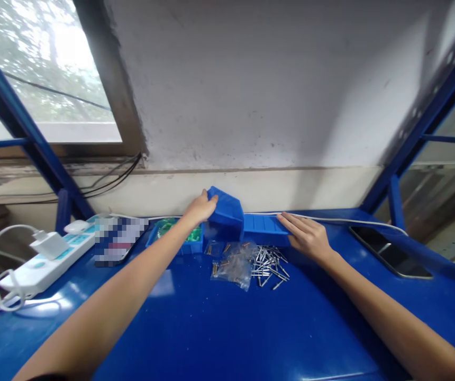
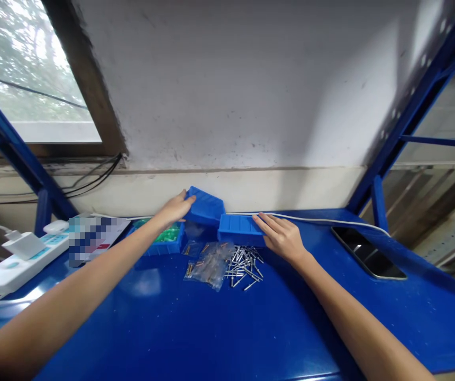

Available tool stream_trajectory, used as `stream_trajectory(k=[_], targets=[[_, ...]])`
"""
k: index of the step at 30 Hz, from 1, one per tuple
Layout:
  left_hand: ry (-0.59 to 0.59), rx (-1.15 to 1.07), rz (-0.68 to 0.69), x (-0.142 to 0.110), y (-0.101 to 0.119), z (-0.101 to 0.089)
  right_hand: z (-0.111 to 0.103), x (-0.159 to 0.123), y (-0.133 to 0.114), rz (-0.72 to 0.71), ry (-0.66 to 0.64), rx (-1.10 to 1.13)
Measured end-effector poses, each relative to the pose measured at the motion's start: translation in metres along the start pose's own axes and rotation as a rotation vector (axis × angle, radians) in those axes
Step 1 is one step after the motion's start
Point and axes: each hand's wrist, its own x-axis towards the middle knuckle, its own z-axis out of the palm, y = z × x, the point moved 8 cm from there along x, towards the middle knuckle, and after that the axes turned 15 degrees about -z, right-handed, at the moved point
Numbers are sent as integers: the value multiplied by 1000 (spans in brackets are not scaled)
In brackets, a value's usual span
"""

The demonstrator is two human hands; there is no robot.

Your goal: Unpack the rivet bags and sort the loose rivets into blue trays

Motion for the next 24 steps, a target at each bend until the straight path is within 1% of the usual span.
stream_trajectory(k=[3, 4, 5, 7, 9, 11, 12, 14, 15, 17, 21, 24], targets=[[-93, 170, -61, 9, -3, 15, 3, 5, 11, -33, -71, -18], [-107, 225, -70, 10, -5, 18, 4, 7, 16, -45, -101, -15], [-103, 277, -72, 10, -6, 20, 5, 9, 20, -60, -130, -13], [-47, 361, -48, 5, -6, 21, 8, 11, 26, -103, -183, -14], [38, 413, 22, -7, 1, 22, 11, 11, 31, -145, -235, -11], [74, 445, 144, -22, 12, 30, 15, 8, 38, -141, -282, -1], [55, 461, 218, -30, 17, 37, 17, 6, 42, -120, -297, 2], [-18, 497, 342, -43, 22, 52, 19, 1, 49, -69, -307, 2], [-54, 516, 382, -46, 22, 59, 19, -1, 52, -45, -307, 6], [-90, 547, 415, -47, 16, 66, 23, -5, 57, -4, -322, 32], [-70, 563, 443, -47, 5, 64, 35, -5, 68, 28, -407, 81], [-19, 536, 499, -64, 6, 54, 45, 6, 81, 25, -467, 85]])
